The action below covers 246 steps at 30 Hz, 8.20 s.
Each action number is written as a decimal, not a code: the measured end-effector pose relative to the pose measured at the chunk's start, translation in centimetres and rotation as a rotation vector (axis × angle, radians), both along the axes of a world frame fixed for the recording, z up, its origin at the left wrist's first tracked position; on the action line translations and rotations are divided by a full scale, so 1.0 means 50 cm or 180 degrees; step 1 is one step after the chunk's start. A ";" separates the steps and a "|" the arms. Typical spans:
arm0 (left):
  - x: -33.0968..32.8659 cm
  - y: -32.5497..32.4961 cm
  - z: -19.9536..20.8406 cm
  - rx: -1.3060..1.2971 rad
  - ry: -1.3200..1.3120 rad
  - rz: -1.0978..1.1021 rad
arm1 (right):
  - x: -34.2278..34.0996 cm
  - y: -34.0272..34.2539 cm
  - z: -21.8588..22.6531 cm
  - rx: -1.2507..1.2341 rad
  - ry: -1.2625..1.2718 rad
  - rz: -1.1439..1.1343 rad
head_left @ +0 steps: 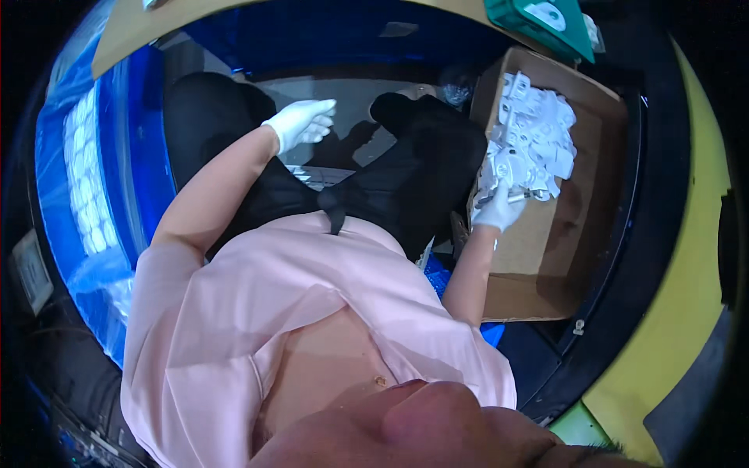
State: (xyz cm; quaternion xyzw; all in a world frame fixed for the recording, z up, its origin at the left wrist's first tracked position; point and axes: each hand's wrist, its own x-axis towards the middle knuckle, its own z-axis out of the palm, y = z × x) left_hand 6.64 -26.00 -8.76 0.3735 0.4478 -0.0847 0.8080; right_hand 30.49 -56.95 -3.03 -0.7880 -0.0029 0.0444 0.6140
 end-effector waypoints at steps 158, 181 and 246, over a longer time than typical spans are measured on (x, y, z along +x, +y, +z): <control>-0.014 0.057 0.075 0.0209 -0.2773 -0.0625 | -0.296 0.321 0.095 -0.3049 -0.0788 0.4434; -0.015 0.031 0.029 0.1394 -0.2512 -0.0828 | -0.290 0.359 0.067 -0.3630 -0.0433 0.4923; -0.027 0.040 -0.010 0.3678 0.0359 -0.3730 | 0.270 0.078 -0.056 -0.2945 -0.1221 0.1660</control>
